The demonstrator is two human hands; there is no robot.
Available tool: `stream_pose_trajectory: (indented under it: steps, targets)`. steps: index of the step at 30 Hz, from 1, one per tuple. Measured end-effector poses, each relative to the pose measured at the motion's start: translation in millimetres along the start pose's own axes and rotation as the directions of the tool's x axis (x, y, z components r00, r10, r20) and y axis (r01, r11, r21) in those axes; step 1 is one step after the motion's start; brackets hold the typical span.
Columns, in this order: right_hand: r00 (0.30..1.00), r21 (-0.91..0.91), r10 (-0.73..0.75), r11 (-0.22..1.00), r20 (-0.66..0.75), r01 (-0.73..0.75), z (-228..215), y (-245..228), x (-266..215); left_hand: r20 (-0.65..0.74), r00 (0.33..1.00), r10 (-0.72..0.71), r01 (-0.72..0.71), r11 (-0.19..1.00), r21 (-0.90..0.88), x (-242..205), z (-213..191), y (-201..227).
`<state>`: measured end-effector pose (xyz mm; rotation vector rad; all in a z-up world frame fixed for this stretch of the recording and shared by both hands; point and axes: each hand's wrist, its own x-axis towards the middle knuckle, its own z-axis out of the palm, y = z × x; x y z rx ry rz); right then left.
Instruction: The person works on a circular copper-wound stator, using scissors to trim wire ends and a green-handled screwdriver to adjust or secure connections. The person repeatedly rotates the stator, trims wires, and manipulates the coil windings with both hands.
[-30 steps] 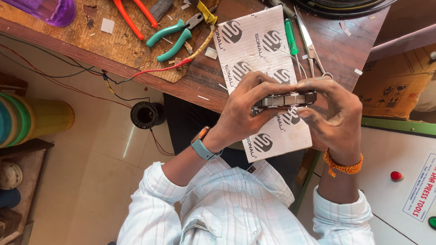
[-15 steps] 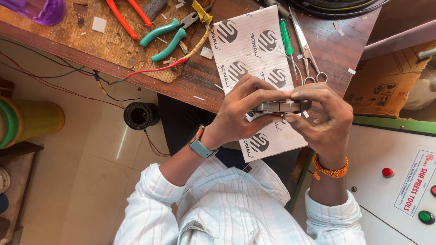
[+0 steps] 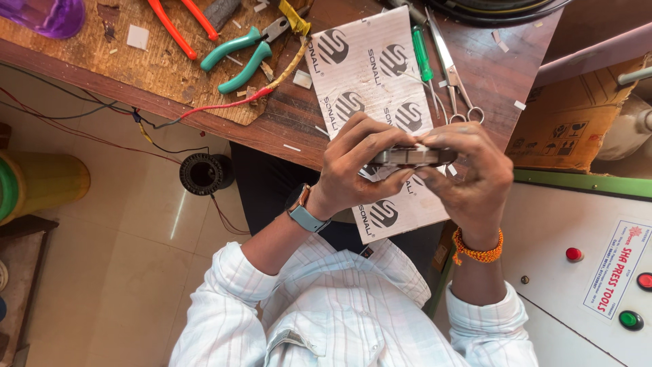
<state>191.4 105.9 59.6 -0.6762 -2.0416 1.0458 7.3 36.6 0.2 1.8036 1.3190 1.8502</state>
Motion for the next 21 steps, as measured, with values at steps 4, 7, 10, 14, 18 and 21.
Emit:
stream_pose_trajectory:
  steps: [4,7,10,14,18,21]
  targets:
    - [0.982,-0.164,-0.157,0.971,0.105,0.172,-6.3,0.9,1.3,-0.05,0.997,0.062,-0.061,0.998,0.012,1.3,0.5,-6.6]
    - [0.989,-0.042,-0.142,0.989,-0.037,0.14,-19.0,14.7,-8.8,-0.051,0.997,0.053,-0.054,0.998,-0.014,2.2,1.6,-10.0]
    - [0.984,0.049,-0.099,0.993,-0.149,0.107,-47.6,41.0,-31.1,-0.043,0.999,0.02,-0.02,1.0,-0.014,-2.3,4.2,-12.3]
    - [0.955,-0.007,-0.031,1.0,-0.294,0.031,-91.0,86.6,-78.5,-0.017,0.999,-0.037,0.036,0.997,-0.064,-1.2,8.2,-12.1]
    - [0.909,0.059,-0.041,0.996,-0.415,0.072,-110.0,134.0,-139.7,-0.065,0.998,-0.013,0.013,1.0,-0.007,11.9,7.5,-1.6]
    - [0.84,0.244,0.115,0.97,-0.531,0.021,-98.0,163.8,-166.6,-0.051,0.999,-0.005,0.004,1.0,-0.03,17.0,4.4,-1.9]
